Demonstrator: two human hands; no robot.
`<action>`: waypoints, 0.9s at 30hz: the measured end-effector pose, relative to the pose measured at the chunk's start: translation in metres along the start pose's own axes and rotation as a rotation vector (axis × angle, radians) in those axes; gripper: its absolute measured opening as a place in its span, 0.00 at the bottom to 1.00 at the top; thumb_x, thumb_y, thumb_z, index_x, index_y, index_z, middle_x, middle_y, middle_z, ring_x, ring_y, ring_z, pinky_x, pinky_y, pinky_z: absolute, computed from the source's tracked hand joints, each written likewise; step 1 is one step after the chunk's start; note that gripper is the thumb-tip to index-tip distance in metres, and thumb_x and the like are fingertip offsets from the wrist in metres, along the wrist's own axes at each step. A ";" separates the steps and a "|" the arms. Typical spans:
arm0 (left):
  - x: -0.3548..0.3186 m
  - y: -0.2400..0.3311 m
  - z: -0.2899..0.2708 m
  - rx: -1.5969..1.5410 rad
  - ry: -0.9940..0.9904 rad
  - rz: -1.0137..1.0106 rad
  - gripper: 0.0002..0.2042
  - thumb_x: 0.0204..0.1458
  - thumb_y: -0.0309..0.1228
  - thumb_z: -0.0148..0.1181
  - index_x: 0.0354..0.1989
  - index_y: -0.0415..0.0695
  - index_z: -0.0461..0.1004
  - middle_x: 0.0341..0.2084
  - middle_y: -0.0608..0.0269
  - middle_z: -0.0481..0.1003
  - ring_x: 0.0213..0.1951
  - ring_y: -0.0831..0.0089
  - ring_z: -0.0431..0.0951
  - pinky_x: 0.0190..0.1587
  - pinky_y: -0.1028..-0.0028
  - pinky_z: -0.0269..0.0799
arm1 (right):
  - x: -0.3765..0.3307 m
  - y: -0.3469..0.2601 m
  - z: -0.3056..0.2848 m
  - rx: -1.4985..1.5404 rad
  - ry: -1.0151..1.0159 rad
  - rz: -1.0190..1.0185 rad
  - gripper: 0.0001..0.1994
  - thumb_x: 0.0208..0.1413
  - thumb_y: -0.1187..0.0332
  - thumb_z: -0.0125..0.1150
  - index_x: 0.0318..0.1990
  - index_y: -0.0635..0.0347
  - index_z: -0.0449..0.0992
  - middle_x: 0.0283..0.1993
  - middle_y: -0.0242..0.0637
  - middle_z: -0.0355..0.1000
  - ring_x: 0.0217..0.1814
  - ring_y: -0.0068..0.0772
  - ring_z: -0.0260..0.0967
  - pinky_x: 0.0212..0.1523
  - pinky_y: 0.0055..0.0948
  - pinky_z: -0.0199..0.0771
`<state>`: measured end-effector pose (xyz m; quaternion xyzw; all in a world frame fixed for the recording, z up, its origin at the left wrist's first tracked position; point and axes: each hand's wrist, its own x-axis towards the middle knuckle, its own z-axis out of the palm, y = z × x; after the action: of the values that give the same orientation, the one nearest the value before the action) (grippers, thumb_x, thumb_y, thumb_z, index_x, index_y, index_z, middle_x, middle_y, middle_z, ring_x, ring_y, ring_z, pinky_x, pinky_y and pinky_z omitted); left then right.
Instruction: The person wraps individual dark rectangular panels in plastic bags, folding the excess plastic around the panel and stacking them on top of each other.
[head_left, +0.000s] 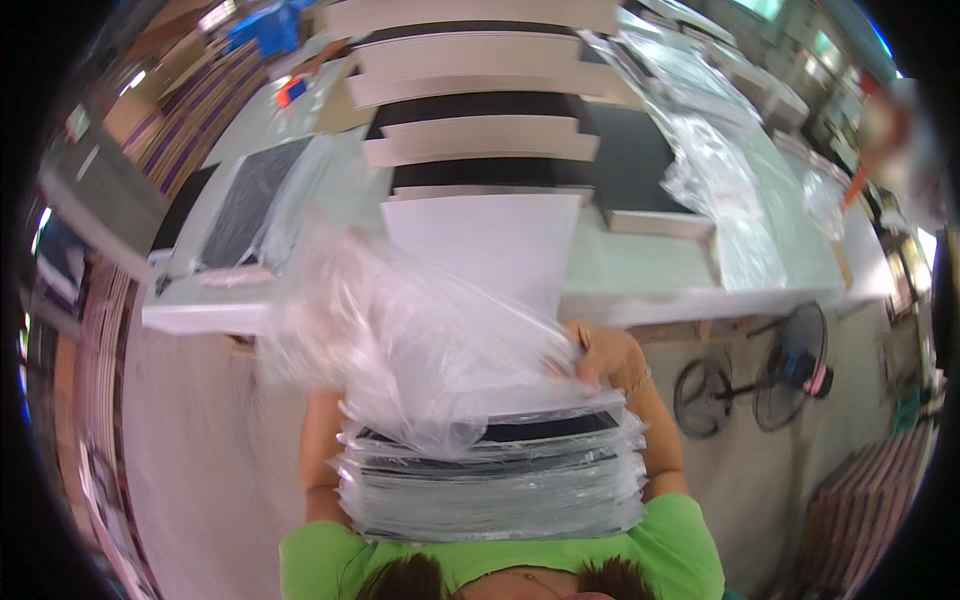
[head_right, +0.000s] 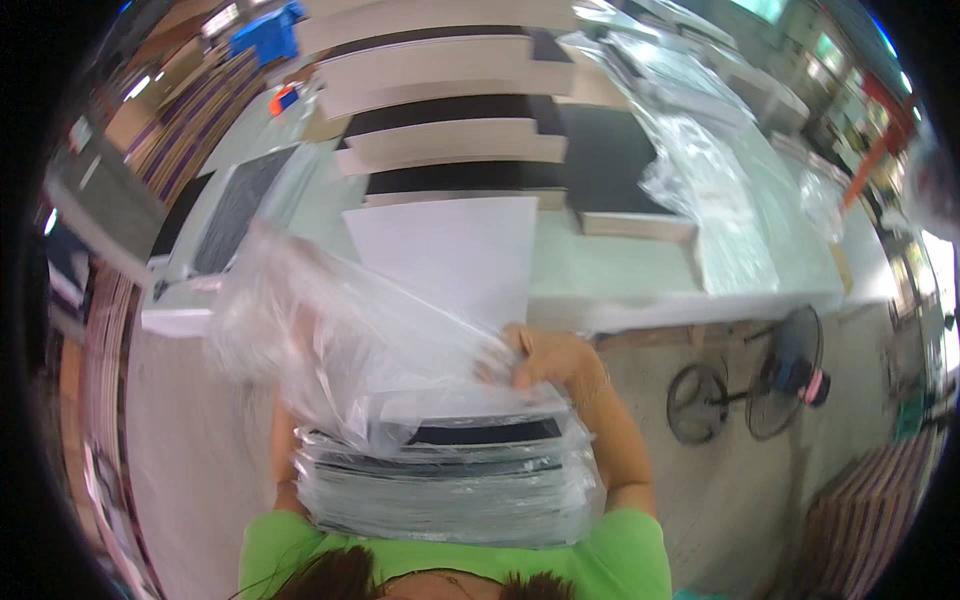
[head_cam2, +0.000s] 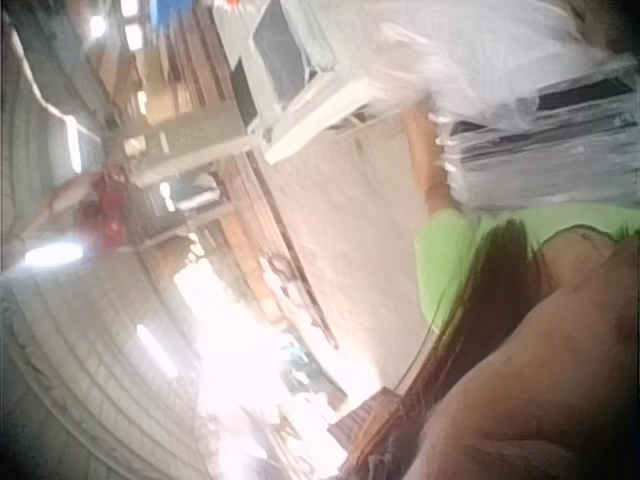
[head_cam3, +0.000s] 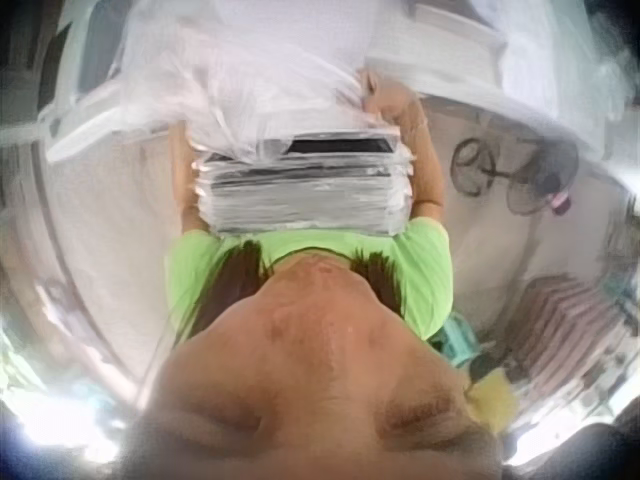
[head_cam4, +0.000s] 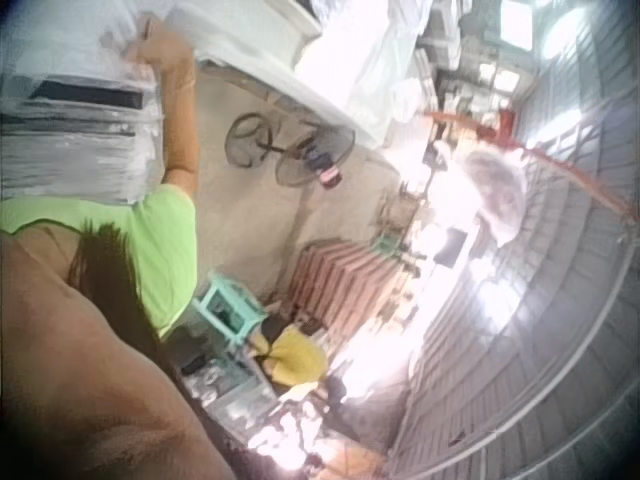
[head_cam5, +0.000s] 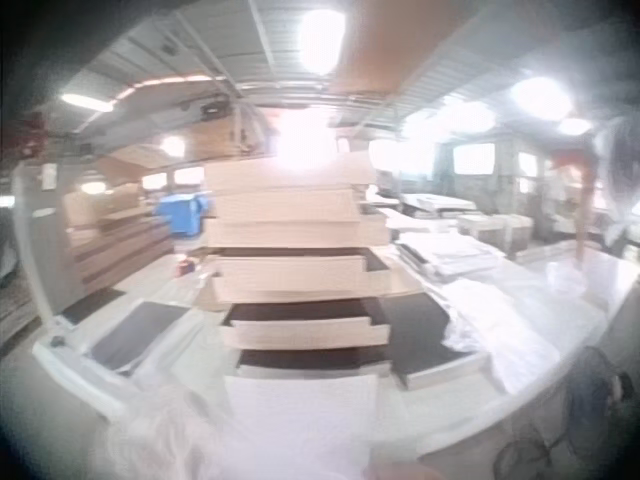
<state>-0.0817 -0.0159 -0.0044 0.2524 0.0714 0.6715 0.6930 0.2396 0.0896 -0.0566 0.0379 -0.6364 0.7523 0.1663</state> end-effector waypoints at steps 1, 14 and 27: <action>0.005 -0.004 -0.009 -0.013 -0.018 -0.011 0.31 0.44 0.46 0.63 0.50 0.37 0.62 0.24 0.62 0.71 0.16 0.80 0.68 0.19 0.84 0.65 | -0.008 0.009 -0.002 0.127 -0.110 0.123 0.21 0.50 0.60 0.62 0.45 0.67 0.68 0.35 0.41 0.70 0.35 0.30 0.67 0.39 0.31 0.68; -0.027 -0.034 -0.037 0.217 -0.309 -0.542 0.29 0.43 0.47 0.63 0.47 0.40 0.63 0.32 0.57 0.72 0.28 0.74 0.72 0.30 0.76 0.68 | 0.028 -0.052 0.018 0.706 0.639 -0.564 0.25 0.62 0.52 0.38 0.62 0.54 0.56 0.51 0.41 0.65 0.50 0.35 0.64 0.54 0.40 0.65; 0.002 0.022 -0.029 -0.379 -0.101 0.180 0.15 0.50 0.37 0.58 0.44 0.48 0.69 0.45 0.68 0.68 0.49 0.70 0.66 0.56 0.61 0.58 | 0.029 -0.058 0.038 0.304 0.526 0.011 0.41 0.50 0.57 0.61 0.66 0.59 0.44 0.58 0.40 0.61 0.58 0.33 0.60 0.55 0.35 0.60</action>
<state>-0.1142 -0.0076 -0.0196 0.1562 -0.1138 0.7187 0.6679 0.2234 0.0663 0.0132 -0.1372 -0.4519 0.8238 0.3135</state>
